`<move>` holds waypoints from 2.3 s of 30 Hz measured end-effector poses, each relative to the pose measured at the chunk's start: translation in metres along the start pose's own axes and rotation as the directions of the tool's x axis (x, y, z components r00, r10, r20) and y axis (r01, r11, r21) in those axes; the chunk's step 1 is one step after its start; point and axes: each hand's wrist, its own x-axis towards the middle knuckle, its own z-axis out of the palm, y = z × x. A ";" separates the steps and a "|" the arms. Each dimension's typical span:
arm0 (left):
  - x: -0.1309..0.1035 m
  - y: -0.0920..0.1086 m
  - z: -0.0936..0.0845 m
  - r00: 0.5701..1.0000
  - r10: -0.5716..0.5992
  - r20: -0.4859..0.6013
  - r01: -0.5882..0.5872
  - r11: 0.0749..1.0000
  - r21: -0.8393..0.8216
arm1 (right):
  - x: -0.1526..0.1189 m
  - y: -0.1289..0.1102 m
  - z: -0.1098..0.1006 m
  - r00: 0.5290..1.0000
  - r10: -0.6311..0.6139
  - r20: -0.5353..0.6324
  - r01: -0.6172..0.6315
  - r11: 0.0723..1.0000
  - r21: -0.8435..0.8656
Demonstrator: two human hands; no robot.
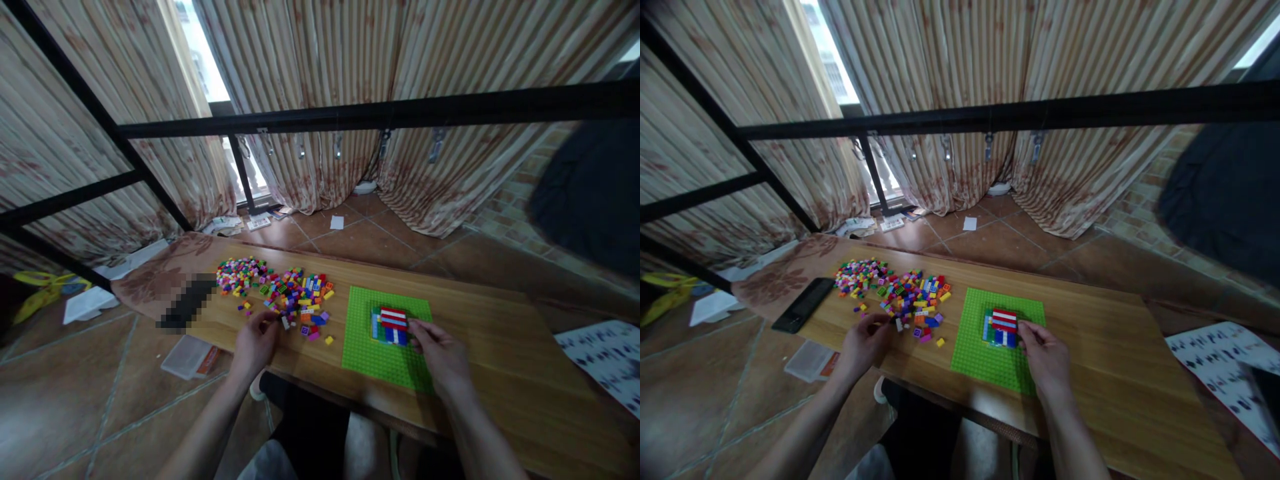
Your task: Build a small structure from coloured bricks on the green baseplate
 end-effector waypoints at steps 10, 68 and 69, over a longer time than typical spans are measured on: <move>0.031 0.036 0.032 0.942 0.333 0.048 -0.334 0.903 0.269 | 0.001 0.000 -0.001 1.000 0.006 -0.010 -0.007 0.999 -0.054; 0.106 0.062 0.045 0.856 0.280 0.435 -0.512 0.584 0.630 | 0.000 -0.003 -0.001 0.999 -0.005 0.040 0.009 0.994 -0.105; 0.106 0.062 0.044 0.853 0.286 0.437 -0.517 0.583 0.627 | 0.000 -0.004 0.000 0.999 -0.004 0.044 0.009 0.995 -0.104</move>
